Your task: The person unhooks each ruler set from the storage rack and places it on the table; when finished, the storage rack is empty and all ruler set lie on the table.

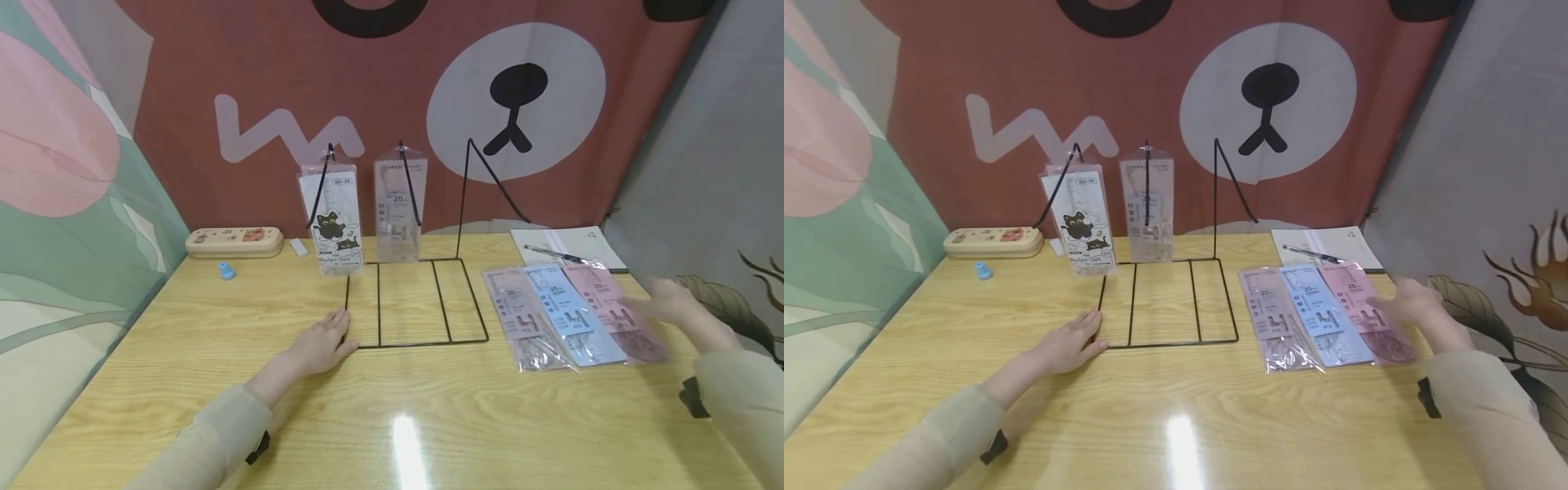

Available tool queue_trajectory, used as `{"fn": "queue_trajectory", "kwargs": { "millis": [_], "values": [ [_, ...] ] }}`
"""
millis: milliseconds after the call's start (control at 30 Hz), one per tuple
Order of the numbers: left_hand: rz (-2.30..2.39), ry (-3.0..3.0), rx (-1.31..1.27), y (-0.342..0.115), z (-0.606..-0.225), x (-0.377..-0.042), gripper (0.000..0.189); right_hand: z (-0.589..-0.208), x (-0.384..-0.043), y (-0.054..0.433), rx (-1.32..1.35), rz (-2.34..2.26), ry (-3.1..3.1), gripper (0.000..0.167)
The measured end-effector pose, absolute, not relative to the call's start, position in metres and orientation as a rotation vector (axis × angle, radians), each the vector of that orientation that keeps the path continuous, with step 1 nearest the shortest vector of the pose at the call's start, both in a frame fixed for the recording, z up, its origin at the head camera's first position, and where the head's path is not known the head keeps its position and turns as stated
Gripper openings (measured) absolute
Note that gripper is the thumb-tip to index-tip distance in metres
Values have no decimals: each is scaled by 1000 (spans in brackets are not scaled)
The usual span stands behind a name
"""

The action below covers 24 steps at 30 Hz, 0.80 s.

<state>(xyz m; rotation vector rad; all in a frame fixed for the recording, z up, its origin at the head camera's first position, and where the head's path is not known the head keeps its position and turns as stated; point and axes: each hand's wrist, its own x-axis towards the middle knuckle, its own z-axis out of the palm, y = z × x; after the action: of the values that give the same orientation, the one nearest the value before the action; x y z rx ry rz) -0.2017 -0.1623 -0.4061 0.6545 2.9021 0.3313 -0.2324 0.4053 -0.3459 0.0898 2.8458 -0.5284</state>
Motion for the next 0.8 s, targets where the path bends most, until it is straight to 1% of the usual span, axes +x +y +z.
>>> {"fn": "queue_trajectory", "kwargs": {
  "millis": [167,400,600,800],
  "values": [
    [330,2900,649,-162,-405,-202,66,-346,-232,366,-90,-592,2982,93],
    [323,2903,655,-164,-404,-202,67,-353,-225,305,-452,-754,2983,90],
    [328,2904,657,-162,-405,-203,67,-362,-217,256,-577,-869,2839,89],
    [323,2903,649,-162,-406,-203,68,-377,-218,220,-683,-805,2816,88]
  ]
}}
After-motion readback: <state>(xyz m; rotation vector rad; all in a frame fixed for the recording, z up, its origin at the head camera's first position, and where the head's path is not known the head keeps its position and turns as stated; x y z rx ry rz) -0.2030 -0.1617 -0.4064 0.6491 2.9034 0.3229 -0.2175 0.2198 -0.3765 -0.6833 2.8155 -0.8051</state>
